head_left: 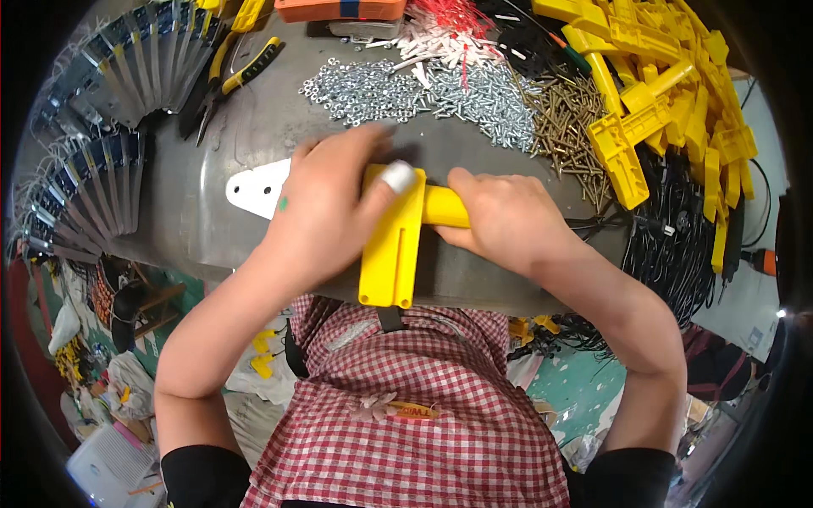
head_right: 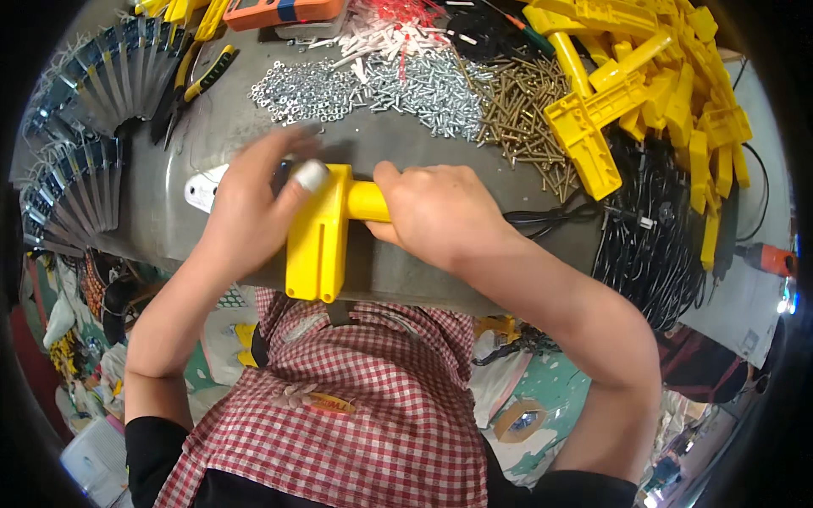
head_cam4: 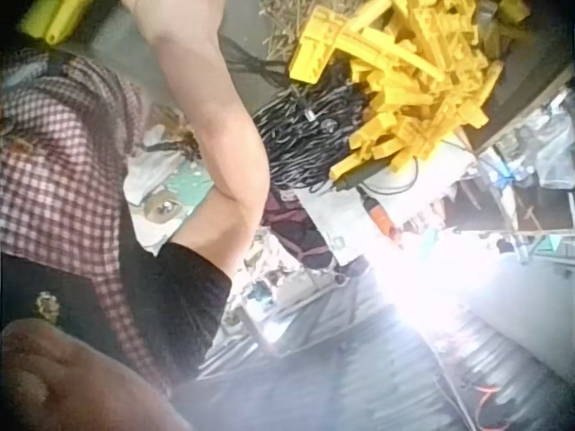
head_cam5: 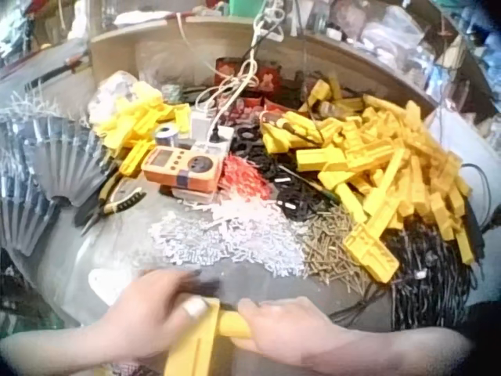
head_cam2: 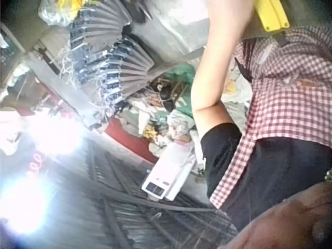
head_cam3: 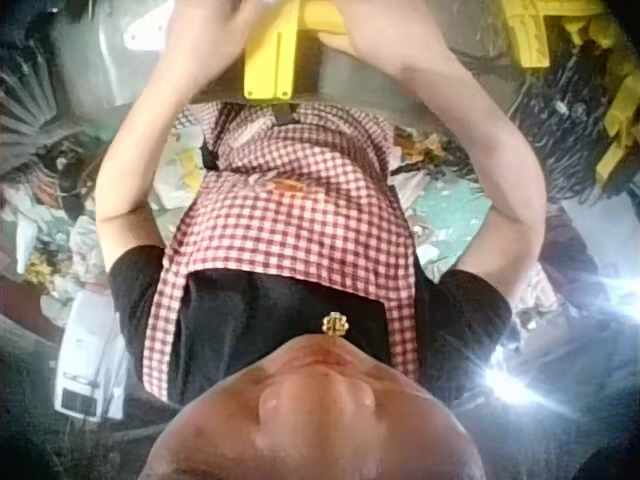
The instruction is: Soldering wires and assembling the yellow plastic housing of a hand-held industrial tool using a soldering iron and power screwdriver.
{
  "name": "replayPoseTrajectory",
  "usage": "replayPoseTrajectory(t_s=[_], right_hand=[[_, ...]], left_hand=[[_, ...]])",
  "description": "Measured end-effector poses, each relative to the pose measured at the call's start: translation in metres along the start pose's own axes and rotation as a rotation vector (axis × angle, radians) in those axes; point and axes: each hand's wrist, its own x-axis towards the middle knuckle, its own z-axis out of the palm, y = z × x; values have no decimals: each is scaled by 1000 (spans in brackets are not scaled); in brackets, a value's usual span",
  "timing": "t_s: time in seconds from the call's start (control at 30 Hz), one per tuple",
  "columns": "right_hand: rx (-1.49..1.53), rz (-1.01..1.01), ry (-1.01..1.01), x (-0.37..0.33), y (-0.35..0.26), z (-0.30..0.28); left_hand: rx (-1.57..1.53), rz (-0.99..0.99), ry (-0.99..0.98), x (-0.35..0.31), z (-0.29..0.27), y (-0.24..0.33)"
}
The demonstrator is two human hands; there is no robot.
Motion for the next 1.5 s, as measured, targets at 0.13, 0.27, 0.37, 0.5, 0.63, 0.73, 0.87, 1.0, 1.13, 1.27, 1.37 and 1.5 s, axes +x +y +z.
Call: replayPoseTrajectory(t_s=[0.13, 0.27, 0.37, 0.5, 0.63, 0.73, 0.87, 1.0, 1.13, 1.27, 1.37, 1.5], right_hand=[[98, -77, 123, -7, 11, 13], [109, -154, 41, -2, 25, 2], [469, -231, 83, -14, 60, -8], [81, -259, 344, -6, 82, -12], [-192, -358, 288, 24, 70, -16], [-129, -299, 388, 35, 73, -8], [145, -199, 484, 38, 80, -4], [414, -63, 349, 31, 80, -22], [670, 156, 292, 6, 52, -32], [540, 5, 269, -43, -17, -23], [475, -204, 388, -69, -39, 1], [292, -312, 372, -78, -44, 9]], left_hand=[[316, 522, -72, 8, -10, 68], [365, 261, -276, 2, 8, 34], [387, 289, -232, 3, 20, 47], [372, 277, -275, 14, 19, 51], [263, 264, -213, 72, 16, 20], [389, 475, -94, 86, 26, 1], [489, 599, -144, 89, 27, 4], [414, 641, -187, 87, 29, 1], [306, 563, -115, 94, 40, -10], [159, 540, -97, 91, 35, -22], [4, 479, 1, 87, 23, -13], [-174, 214, -49, 44, -5, 12]])
